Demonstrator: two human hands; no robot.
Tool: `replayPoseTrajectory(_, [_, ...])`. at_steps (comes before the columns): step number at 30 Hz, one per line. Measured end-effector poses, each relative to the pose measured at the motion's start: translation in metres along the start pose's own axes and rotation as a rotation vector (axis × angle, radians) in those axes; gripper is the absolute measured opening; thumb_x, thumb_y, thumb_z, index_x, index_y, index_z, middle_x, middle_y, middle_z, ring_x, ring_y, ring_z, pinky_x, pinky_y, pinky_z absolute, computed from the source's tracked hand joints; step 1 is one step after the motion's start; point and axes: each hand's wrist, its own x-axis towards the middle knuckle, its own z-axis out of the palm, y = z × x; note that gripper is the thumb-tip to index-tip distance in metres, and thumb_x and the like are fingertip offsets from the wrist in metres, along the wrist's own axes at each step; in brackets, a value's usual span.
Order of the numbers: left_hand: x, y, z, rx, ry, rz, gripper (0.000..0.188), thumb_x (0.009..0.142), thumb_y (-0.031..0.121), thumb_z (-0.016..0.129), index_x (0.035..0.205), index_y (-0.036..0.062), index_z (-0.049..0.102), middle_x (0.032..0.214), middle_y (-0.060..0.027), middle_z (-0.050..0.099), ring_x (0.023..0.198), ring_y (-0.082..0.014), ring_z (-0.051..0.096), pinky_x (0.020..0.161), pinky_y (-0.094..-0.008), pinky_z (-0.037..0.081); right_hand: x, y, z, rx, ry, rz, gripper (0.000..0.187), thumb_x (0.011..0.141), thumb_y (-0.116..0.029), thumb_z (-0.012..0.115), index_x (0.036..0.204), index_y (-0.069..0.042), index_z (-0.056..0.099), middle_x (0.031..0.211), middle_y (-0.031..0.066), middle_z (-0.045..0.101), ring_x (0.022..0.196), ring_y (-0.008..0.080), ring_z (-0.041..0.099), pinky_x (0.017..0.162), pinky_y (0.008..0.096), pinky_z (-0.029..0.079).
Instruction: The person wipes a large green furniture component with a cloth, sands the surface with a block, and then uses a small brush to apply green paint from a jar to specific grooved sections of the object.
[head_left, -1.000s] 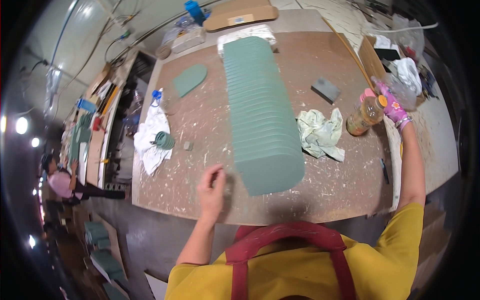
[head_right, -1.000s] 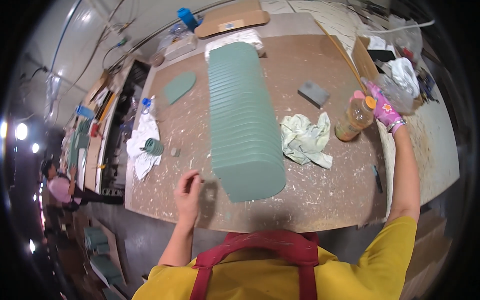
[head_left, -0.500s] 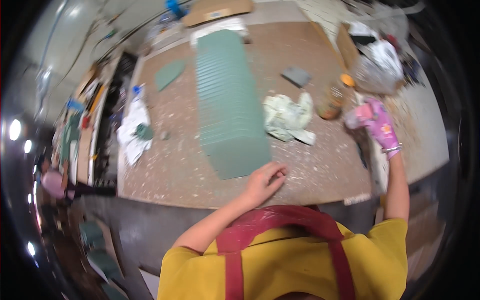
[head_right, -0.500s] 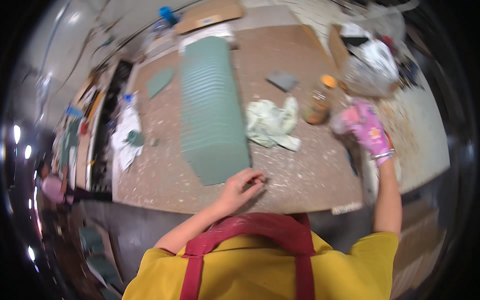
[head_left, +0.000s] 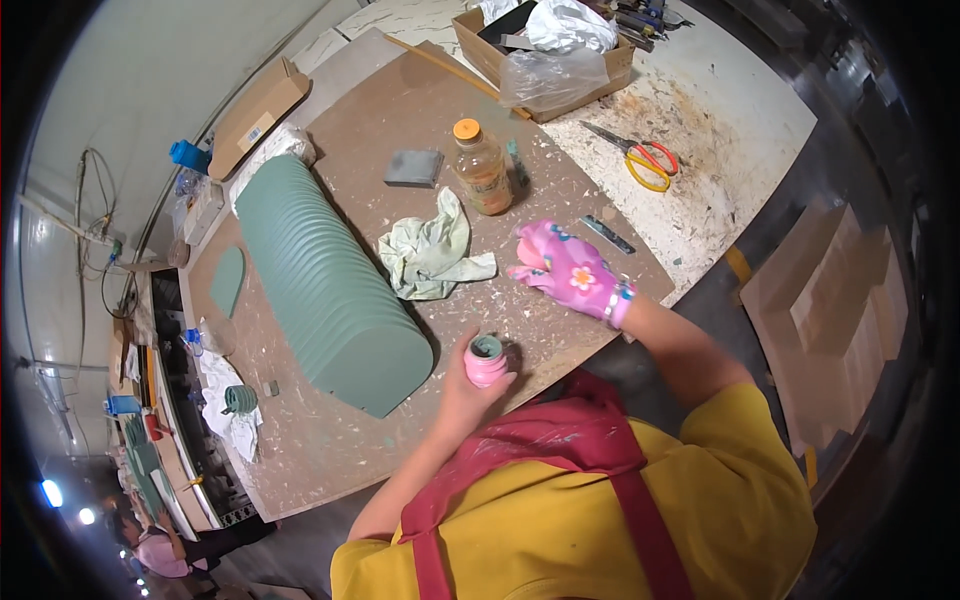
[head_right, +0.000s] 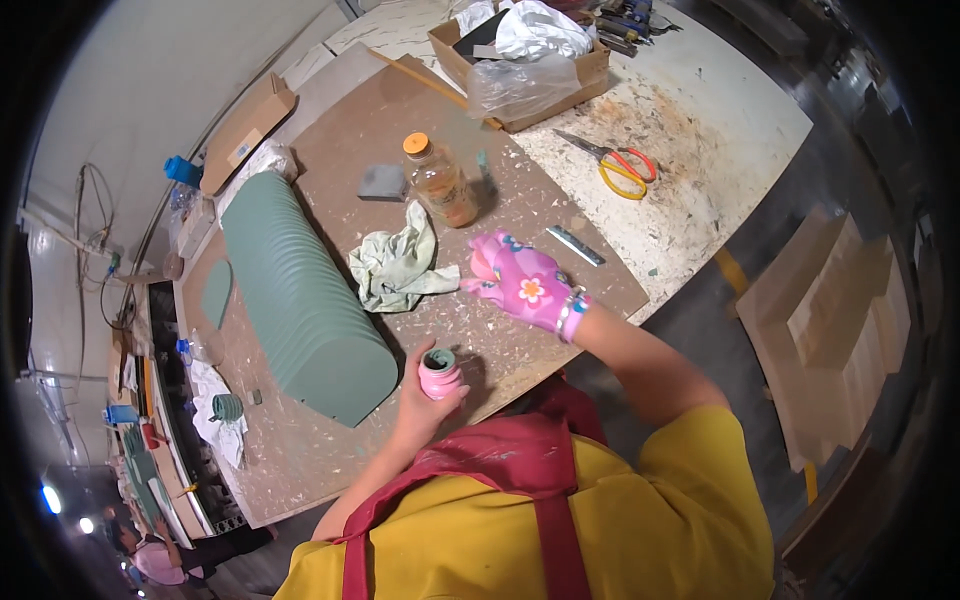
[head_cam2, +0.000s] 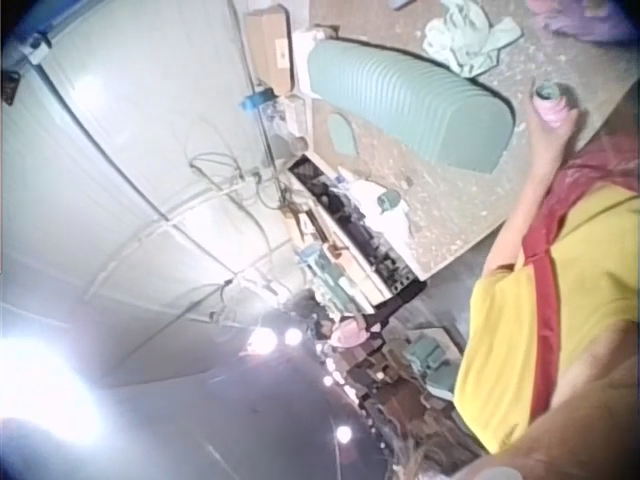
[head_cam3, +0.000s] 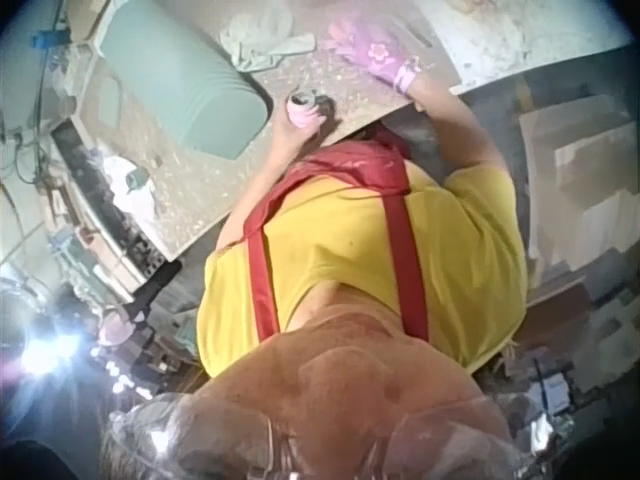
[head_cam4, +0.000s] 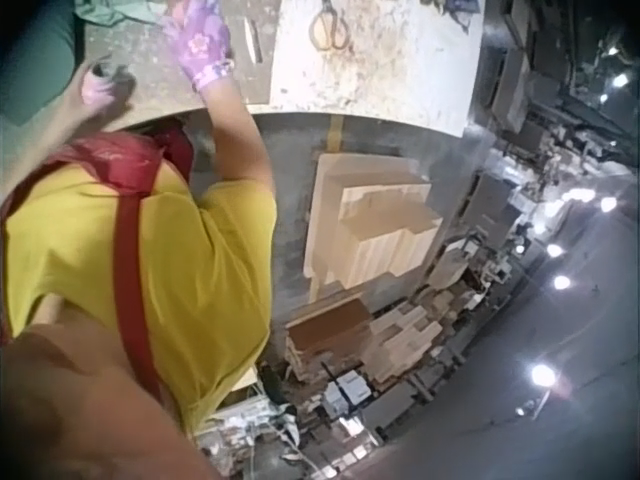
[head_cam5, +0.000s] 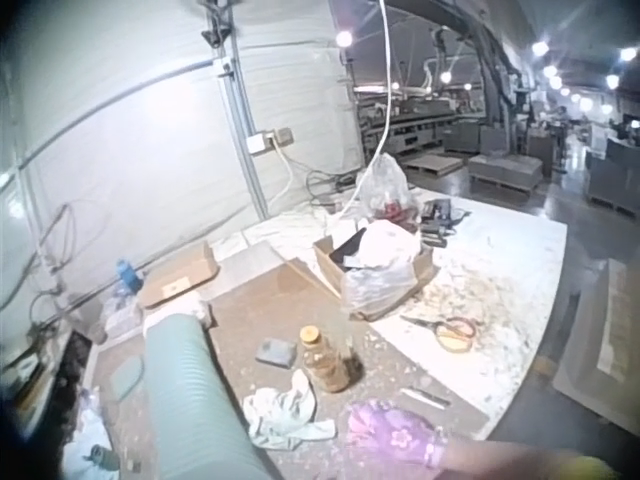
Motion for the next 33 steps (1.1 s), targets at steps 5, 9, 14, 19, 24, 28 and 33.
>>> replayPoseTrajectory(5, [-0.001,-0.009,-0.011,-0.048,0.153,0.026,0.073,0.075,0.012,0.078,0.132,-0.0007,0.035,0.118,-0.0139,0.051,0.108,-0.0212,0.053,0.094,-0.0328,0.043,0.003,0.029,0.027,-0.379,-0.168,-0.175,0.058,0.083,-0.049,0.062,0.122,-0.007,0.053,0.118,0.0220,0.056,0.097,0.0370,0.062,0.083,0.0432,0.051])
replayPoseTrajectory(9, [-0.010,-0.012,-0.016,-0.124,0.248,0.056,0.070,0.077,0.011,0.076,0.132,-0.0005,0.035,0.119,-0.0144,0.049,0.110,-0.0215,0.051,0.096,-0.0327,0.041,0.066,0.027,-0.033,-0.152,-0.159,0.288,0.048,0.086,-0.046,0.058,0.113,-0.006,0.059,0.123,0.0225,0.055,0.102,0.0365,0.060,0.086,0.0433,0.049])
replayPoseTrajectory(14, [-0.014,-0.018,-0.016,-0.071,0.217,0.086,0.069,0.076,0.014,0.077,0.131,-0.0002,0.037,0.120,-0.0149,0.048,0.110,-0.0248,0.051,0.096,-0.0344,0.040,0.142,0.069,-0.031,-0.476,0.150,0.315,0.067,0.079,-0.054,0.065,0.119,-0.001,0.053,0.119,0.0204,0.056,0.108,0.0341,0.058,0.088,0.0428,0.048])
replayPoseTrajectory(19, [-0.015,-0.025,-0.026,0.111,0.216,0.187,0.072,0.079,0.009,0.075,0.136,0.0016,0.032,0.119,-0.0093,0.050,0.110,-0.0160,0.051,0.095,-0.0297,0.041,0.161,0.098,-0.001,-0.592,0.063,0.442,0.068,0.077,-0.049,0.069,0.123,-0.003,0.051,0.124,0.0187,0.053,0.113,0.0326,0.056,0.092,0.0414,0.047])
replayPoseTrajectory(24, [-0.015,-0.034,-0.029,-0.079,0.308,0.087,0.071,0.078,0.007,0.074,0.136,0.0017,0.032,0.119,-0.0093,0.050,0.109,-0.0165,0.051,0.095,-0.0299,0.041,0.170,0.124,-0.001,-0.391,0.167,0.520,0.061,0.078,-0.040,0.068,0.124,-0.004,0.050,0.124,0.0211,0.052,0.113,0.0354,0.055,0.094,0.0431,0.046])
replayPoseTrajectory(28, [-0.009,-0.022,-0.030,0.033,0.265,0.093,0.070,0.078,0.006,0.074,0.135,0.0015,0.033,0.119,-0.0094,0.050,0.110,-0.0169,0.051,0.095,-0.0302,0.041,0.167,0.122,-0.001,-0.383,0.198,0.520,0.050,0.080,-0.036,0.066,0.117,-0.004,0.055,0.120,0.0212,0.055,0.111,0.0366,0.056,0.093,0.0434,0.046])
replayPoseTrajectory(33, [-0.009,-0.027,-0.029,0.013,0.274,0.138,0.064,0.075,0.014,0.078,0.127,0.0005,0.043,0.117,-0.0159,0.052,0.108,-0.0269,0.054,0.094,-0.0347,0.042,0.172,0.141,-0.016,-0.414,0.077,0.426,0.033,0.083,-0.030,0.065,0.105,-0.006,0.063,0.099,0.0153,0.066,0.096,0.0333,0.063,0.084,0.0424,0.049])
